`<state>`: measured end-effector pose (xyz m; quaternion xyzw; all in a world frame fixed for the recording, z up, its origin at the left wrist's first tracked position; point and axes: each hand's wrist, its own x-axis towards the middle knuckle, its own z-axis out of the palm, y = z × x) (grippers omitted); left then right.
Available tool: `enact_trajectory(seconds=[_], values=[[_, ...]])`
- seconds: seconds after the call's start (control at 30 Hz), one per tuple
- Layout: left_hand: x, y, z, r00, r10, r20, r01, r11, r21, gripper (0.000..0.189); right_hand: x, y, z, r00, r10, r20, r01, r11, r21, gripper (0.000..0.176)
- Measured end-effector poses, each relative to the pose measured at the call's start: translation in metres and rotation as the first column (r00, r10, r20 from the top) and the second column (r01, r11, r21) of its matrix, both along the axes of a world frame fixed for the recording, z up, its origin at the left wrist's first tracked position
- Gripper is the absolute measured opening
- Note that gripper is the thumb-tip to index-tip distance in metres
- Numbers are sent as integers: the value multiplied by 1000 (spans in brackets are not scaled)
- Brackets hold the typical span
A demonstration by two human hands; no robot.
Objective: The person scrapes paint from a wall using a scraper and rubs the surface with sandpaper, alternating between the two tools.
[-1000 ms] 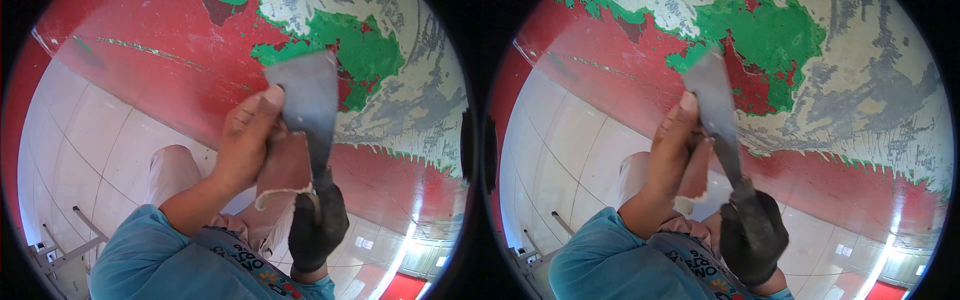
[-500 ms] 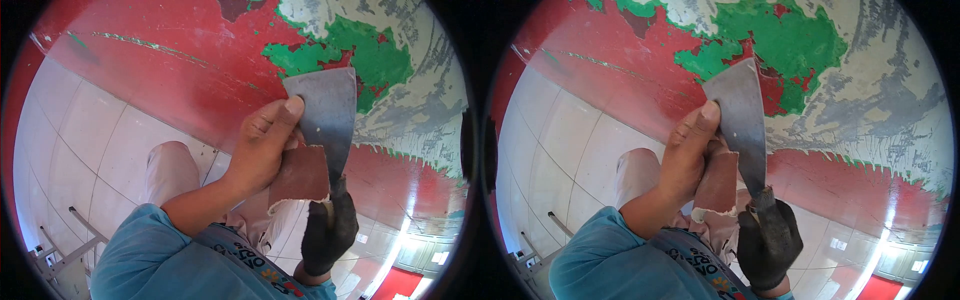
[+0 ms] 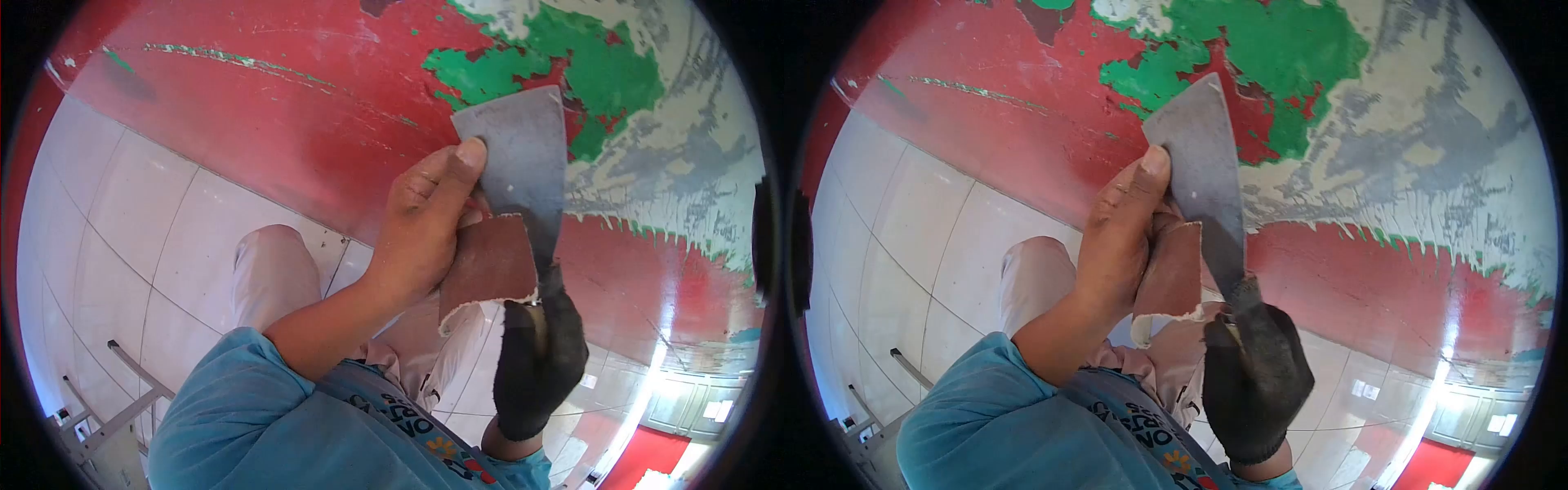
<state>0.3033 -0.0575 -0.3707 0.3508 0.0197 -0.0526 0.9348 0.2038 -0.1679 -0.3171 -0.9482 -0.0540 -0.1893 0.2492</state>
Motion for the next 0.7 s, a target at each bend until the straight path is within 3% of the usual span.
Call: enact_trajectory(seconds=[0.07, 0.13, 0.17, 0.2, 0.23, 0.33, 0.43, 0.5, 0.57, 0.63, 0.7], values=[[0, 1, -2, 1000, -13, 27, 12, 999, 37, 35, -2, 1, -1, 1000, 12, -26, -10, 997, 72, 33], [1, 6, -1, 999, -25, 47, 22, 997, 72, 35, 10, 5, -7, 997, 53, 51, -54, 998, 21, 33], [3, 9, 3, 1000, 6, 16, -6, 1000, -14, 35, 16, 7, -10, 989, 89, 120, -85, 996, -36, 33], [5, 11, 5, 999, 43, -18, -44, 994, -103, 35, 19, 12, -13, 991, 80, 111, -87, 994, 62, 27], [3, 8, 6, 999, 49, -16, -50, 993, -109, 35, 18, 12, -10, 990, 87, 113, -94, 994, 56, 27], [2, 6, 7, 993, 113, -24, -112, 993, 30, 34, 6, 7, 0, 999, -24, 41, 23, 1000, 15, 19], [5, 7, 0, 999, 18, 28, -19, 999, 43, 33, 21, 10, -4, 988, 77, 135, -77, 997, -9, 22], [5, 12, 4, 999, 21, -25, -23, 995, -102, 33, 21, 11, -2, 989, 100, 110, -100, 995, -4, 24], [1, 2, 5, 1000, 4, -14, -5, 998, -67, 33, 15, 5, 7, 987, 87, 134, -77, 994, -83, 25], [2, 2, 7, 1000, -17, -6, 16, 999, -32, 34, 8, -1, 14, 996, 33, 80, -29, 998, -58, 29], [5, 8, 13, 998, 57, 9, -57, 998, -37, 35, 21, 6, 12, 987, 102, 125, -87, 989, -121, 30]])
